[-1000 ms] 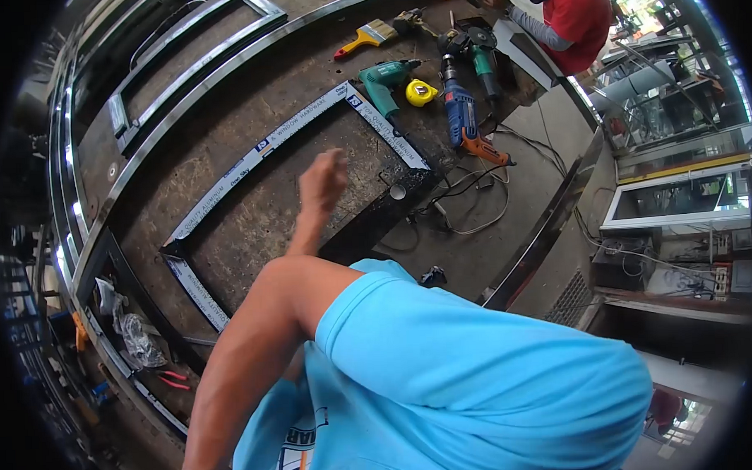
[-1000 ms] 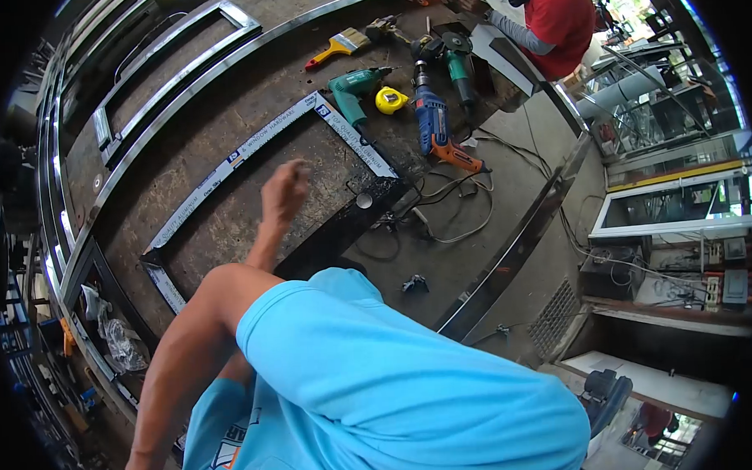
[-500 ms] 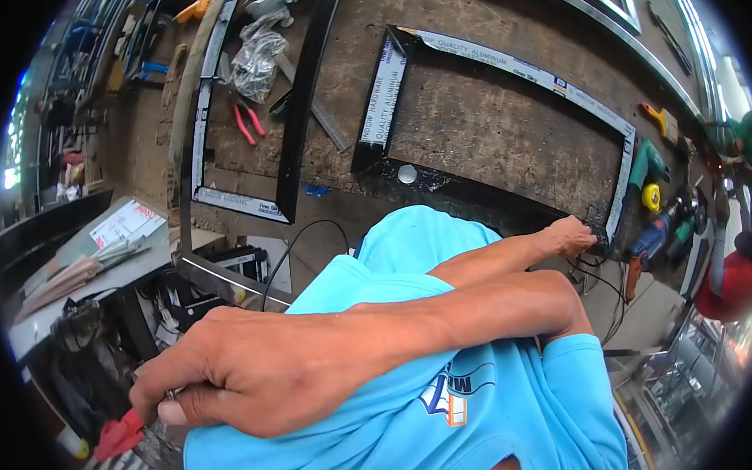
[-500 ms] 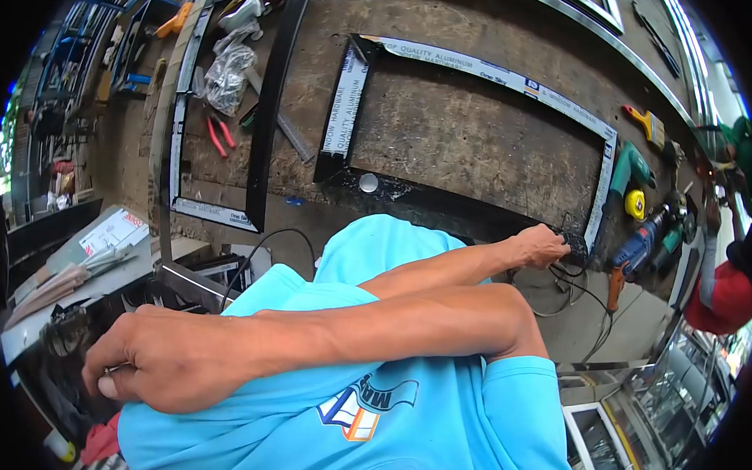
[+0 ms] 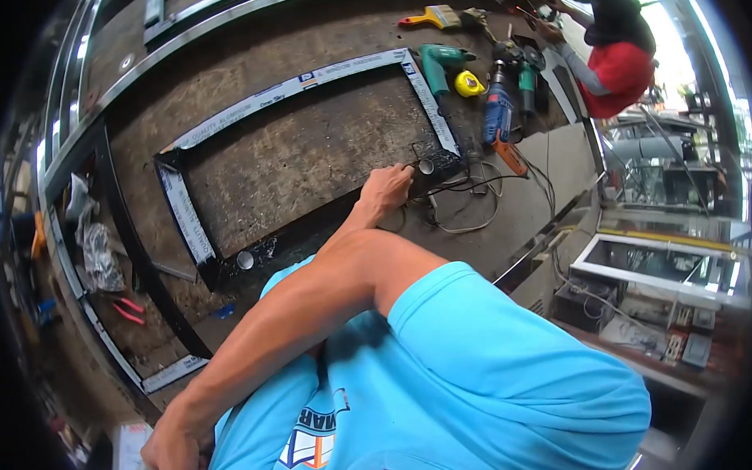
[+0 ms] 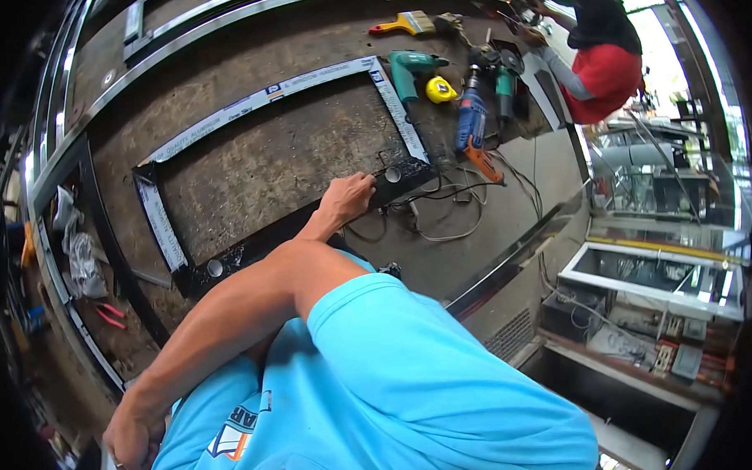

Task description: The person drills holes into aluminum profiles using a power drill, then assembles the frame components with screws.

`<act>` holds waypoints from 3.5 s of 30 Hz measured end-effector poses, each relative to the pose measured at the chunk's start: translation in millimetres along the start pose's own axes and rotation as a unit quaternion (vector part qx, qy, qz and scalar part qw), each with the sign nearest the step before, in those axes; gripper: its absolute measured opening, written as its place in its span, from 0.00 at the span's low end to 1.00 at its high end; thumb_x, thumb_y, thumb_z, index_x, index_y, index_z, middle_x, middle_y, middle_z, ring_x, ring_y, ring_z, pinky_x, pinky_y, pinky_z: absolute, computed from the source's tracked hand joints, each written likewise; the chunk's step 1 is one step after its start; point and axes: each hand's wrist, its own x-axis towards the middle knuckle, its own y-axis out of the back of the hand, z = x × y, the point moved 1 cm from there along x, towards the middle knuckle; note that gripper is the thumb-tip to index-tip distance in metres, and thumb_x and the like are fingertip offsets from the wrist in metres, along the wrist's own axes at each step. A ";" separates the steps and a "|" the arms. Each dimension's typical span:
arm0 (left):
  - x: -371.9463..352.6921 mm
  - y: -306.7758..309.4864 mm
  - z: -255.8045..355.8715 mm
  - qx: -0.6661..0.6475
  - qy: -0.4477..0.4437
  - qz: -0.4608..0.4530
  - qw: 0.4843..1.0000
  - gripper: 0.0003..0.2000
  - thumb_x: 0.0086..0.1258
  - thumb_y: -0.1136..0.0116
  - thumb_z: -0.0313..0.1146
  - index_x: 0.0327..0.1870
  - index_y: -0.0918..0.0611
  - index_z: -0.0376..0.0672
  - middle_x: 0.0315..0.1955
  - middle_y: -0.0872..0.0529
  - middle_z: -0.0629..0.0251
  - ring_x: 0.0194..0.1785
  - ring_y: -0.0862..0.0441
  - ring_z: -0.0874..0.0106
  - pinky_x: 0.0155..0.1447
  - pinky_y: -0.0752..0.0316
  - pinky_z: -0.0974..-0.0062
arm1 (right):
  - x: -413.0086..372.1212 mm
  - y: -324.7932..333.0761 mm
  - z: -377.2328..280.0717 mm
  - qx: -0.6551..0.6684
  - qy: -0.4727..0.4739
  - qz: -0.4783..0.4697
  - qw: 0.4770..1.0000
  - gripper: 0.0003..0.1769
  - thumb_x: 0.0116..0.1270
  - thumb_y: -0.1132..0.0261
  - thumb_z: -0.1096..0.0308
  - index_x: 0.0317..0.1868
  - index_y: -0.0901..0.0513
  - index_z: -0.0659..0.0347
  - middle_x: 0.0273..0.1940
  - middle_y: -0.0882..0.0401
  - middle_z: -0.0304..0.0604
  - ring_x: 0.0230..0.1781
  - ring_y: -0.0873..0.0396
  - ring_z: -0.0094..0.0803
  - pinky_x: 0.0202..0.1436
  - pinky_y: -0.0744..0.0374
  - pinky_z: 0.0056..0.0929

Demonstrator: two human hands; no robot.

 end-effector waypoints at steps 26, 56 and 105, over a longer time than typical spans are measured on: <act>-1.5 6.4 1.6 0.026 0.004 0.002 1.000 0.09 0.63 0.46 0.31 0.43 0.24 0.41 0.37 0.18 0.53 0.43 0.18 0.55 0.43 0.21 0.59 | -52.3 10.0 -13.3 0.033 -0.095 -0.223 0.970 0.06 0.63 0.35 0.71 0.34 0.16 0.66 0.22 0.24 0.32 0.15 0.32 0.14 0.16 0.37 0.15; -249.4 94.0 -109.6 0.234 0.599 0.476 0.600 0.39 0.51 0.31 0.50 0.61 0.30 0.35 0.57 0.28 0.48 0.62 0.34 0.52 0.66 0.39 0.54 | -650.8 22.3 56.9 -0.537 -0.432 0.685 0.237 0.35 0.61 0.34 0.51 0.63 0.33 0.62 0.54 0.30 0.54 0.43 0.21 0.56 0.46 0.23 0.49; -719.9 137.0 -38.2 -0.188 0.503 0.833 0.134 0.13 0.43 0.31 0.34 0.24 0.21 0.37 0.22 0.22 0.67 0.22 0.26 0.73 0.28 0.31 0.71 | 5.5 305.1 110.2 -0.449 -0.272 0.748 0.406 0.53 0.39 0.24 0.43 0.59 0.36 0.69 0.44 0.20 0.59 0.50 0.22 0.56 0.56 0.27 0.45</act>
